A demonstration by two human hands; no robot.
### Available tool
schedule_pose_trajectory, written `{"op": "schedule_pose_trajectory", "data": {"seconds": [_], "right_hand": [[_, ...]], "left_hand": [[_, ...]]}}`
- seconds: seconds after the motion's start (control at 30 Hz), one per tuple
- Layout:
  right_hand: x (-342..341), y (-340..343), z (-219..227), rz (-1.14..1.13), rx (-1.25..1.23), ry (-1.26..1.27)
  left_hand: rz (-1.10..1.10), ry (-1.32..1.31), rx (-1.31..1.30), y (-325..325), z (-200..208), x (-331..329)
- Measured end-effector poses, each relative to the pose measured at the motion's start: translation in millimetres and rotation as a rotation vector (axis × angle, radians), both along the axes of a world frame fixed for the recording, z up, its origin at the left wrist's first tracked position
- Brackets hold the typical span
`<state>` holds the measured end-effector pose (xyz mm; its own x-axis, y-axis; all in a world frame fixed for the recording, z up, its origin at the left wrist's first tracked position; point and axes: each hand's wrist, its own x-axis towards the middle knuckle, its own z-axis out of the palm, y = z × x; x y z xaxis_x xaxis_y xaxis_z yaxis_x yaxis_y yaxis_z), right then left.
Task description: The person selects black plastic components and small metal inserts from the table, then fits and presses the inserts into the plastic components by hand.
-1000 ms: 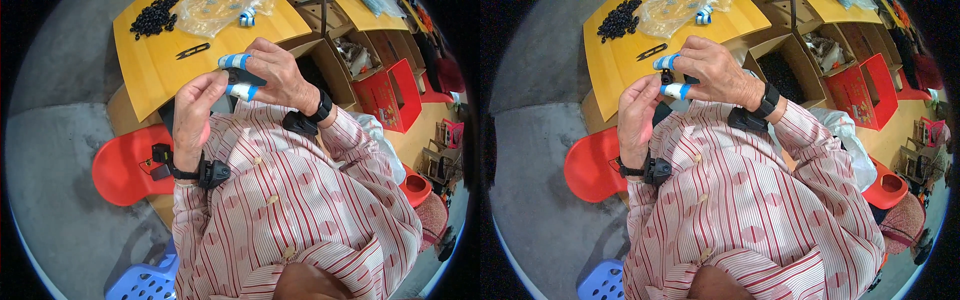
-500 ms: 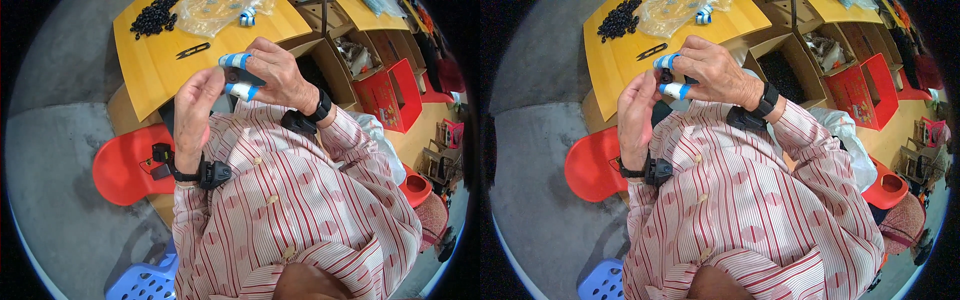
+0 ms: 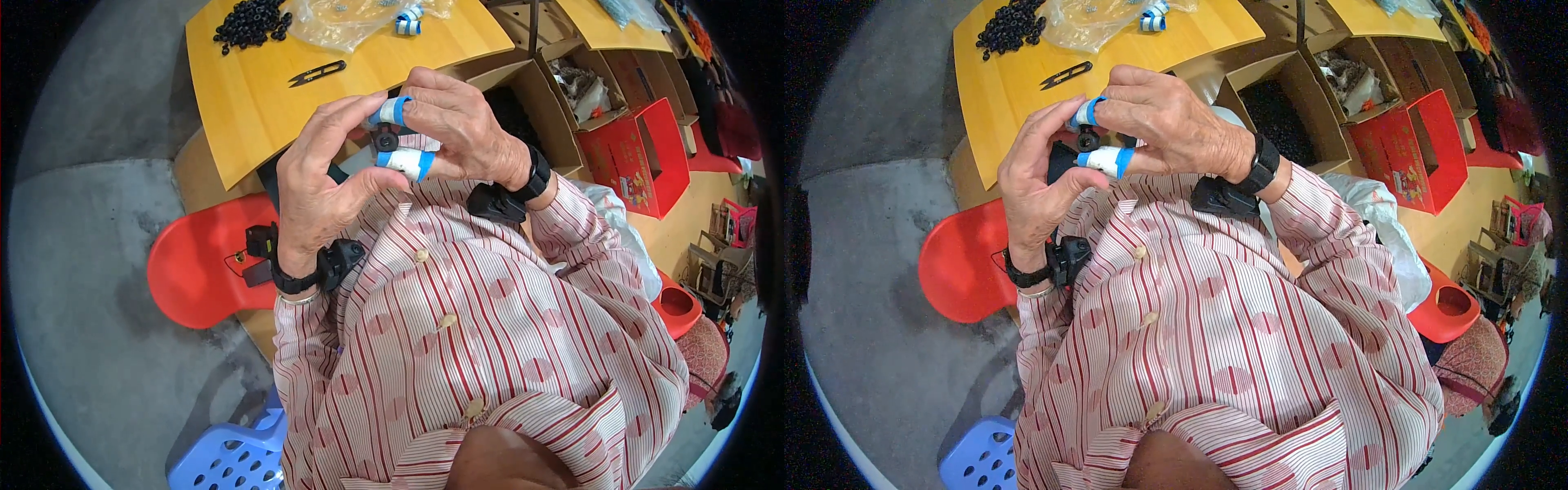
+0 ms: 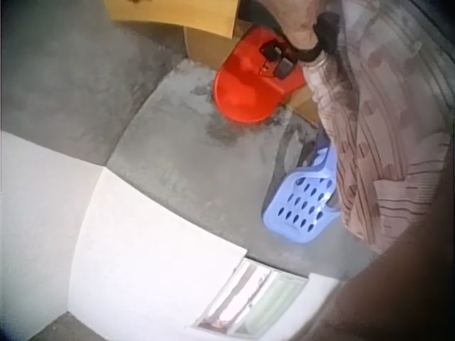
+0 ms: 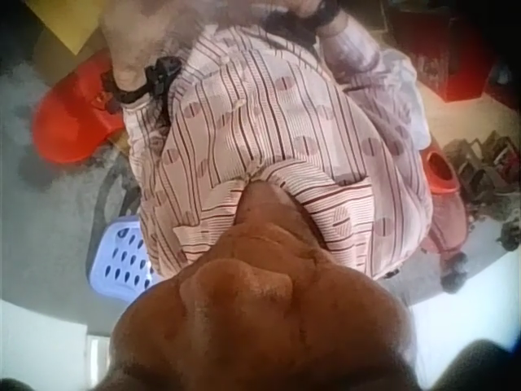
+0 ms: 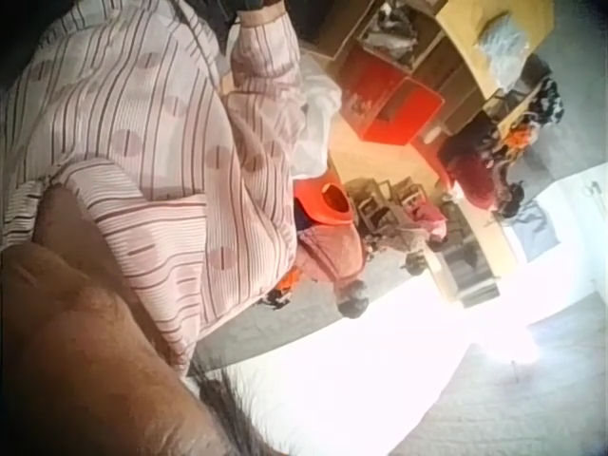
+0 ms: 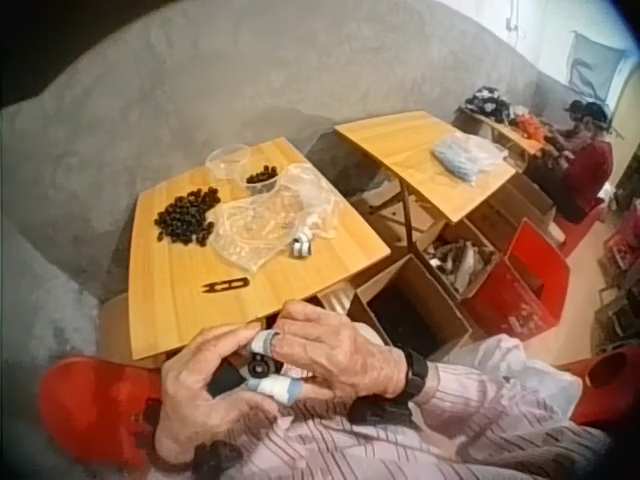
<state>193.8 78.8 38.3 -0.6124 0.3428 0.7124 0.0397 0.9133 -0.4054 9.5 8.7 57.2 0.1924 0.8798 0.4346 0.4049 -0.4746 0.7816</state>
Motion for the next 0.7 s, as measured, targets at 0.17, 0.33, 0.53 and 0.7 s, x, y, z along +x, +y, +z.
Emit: {"op": "schedule_pose_trajectory", "data": {"seconds": [0.17, 0.33, 0.53, 0.7], "right_hand": [[-2.3, -4.0, 4.5, 0.041, -0.039, 0.033], [-3.1, -5.9, 7.6, 0.057, -0.047, 0.012], [-3.4, -9.0, 1.4, 0.041, -0.007, 0.050], [-4.7, -13.7, 0.9, 0.010, 0.027, 0.033]], "left_hand": [[0.005, 0.000, 0.029, -0.6, 2.8, -0.6], [-0.043, -0.059, 0.070, 1.5, -0.7, -2.4], [-0.071, -0.019, 0.097, 1.7, 2.5, -1.5], [-0.060, 0.037, 0.120, -1.0, 7.7, -2.7]]}}
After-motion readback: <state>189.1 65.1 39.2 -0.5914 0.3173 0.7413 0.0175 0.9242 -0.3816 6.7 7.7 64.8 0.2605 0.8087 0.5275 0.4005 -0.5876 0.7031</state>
